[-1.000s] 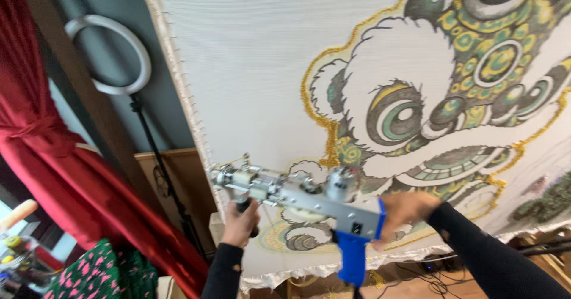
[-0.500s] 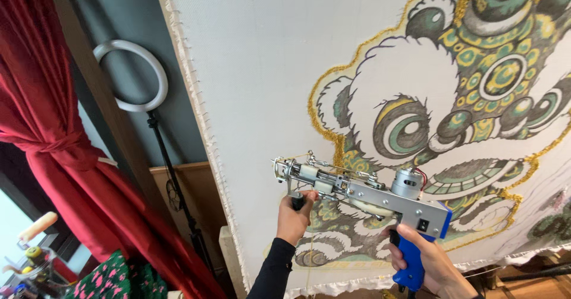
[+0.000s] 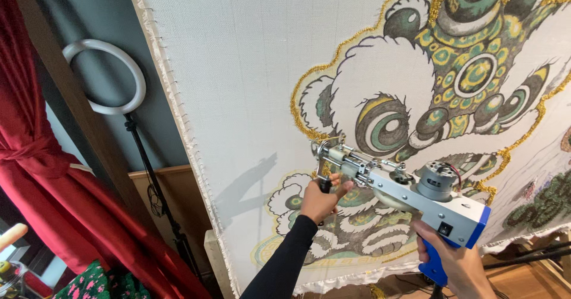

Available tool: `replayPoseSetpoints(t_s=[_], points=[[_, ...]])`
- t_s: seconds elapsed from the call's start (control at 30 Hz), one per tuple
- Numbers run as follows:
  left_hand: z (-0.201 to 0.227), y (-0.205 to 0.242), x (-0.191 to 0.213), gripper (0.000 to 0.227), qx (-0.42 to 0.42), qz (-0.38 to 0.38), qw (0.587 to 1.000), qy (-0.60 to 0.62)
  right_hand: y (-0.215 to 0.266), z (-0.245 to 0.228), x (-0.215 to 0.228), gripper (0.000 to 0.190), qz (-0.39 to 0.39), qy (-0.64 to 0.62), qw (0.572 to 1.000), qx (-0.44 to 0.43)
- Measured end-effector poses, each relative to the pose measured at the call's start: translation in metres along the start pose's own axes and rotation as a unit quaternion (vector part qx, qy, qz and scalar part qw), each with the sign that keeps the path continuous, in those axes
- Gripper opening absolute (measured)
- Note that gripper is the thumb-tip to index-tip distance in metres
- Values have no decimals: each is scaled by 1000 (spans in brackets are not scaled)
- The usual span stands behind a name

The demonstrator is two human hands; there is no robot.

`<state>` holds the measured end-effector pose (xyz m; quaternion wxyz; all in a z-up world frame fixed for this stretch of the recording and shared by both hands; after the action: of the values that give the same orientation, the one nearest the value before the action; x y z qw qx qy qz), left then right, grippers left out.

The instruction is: The person uses a tufting gun to apply yarn to a canvas, following a pre-drawn lion design, and manually feeds thread into the tool.

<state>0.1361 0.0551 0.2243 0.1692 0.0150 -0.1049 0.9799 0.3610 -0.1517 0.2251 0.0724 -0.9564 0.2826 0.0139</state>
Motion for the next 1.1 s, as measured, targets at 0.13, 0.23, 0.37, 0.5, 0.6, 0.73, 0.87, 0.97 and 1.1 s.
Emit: replayPoseSetpoints(t_s=[0.13,0.23,0.37,0.5,0.6,0.73,0.87,0.97,1.1], points=[[0,-12,-9,69,2,-34,999,-22,4,-12,-1,23,17,8,1000,4],[2,-21,-8,74,3,-36,999,-34,-1,-14,-6,22,21,-4,1000,1],[5,-29,-2,76,-1,-28,999,-17,-8,-17,-13,22,17,-16,1000,12],[2,-35,0,76,8,-25,1000,-10,-14,-18,-18,22,10,-16,1000,20],[2,-38,1,78,-2,-26,1000,-16,-19,-17,-18,22,23,-4,1000,12],[1,-40,2,80,-9,-29,999,-10,-20,-16,-19,21,22,6,1000,-2],[-3,-43,1,82,-3,-33,999,-2,-20,-19,-22,21,17,11,1000,-10],[-8,-47,2,84,-1,-29,1000,-3,-21,-22,-25,22,21,8,1000,-15],[-11,-55,2,85,-18,-35,999,25,-23,-28,-30,23,25,23,999,-11]])
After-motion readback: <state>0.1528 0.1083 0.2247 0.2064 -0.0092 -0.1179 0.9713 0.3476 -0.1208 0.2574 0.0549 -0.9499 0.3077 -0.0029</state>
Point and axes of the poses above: each hand's wrist, its own y-axis away from the middle knuckle, its own x-axis out of the back of the hand, z = x × y, the point moved 10 cm from there along -y, towards the middle knuckle
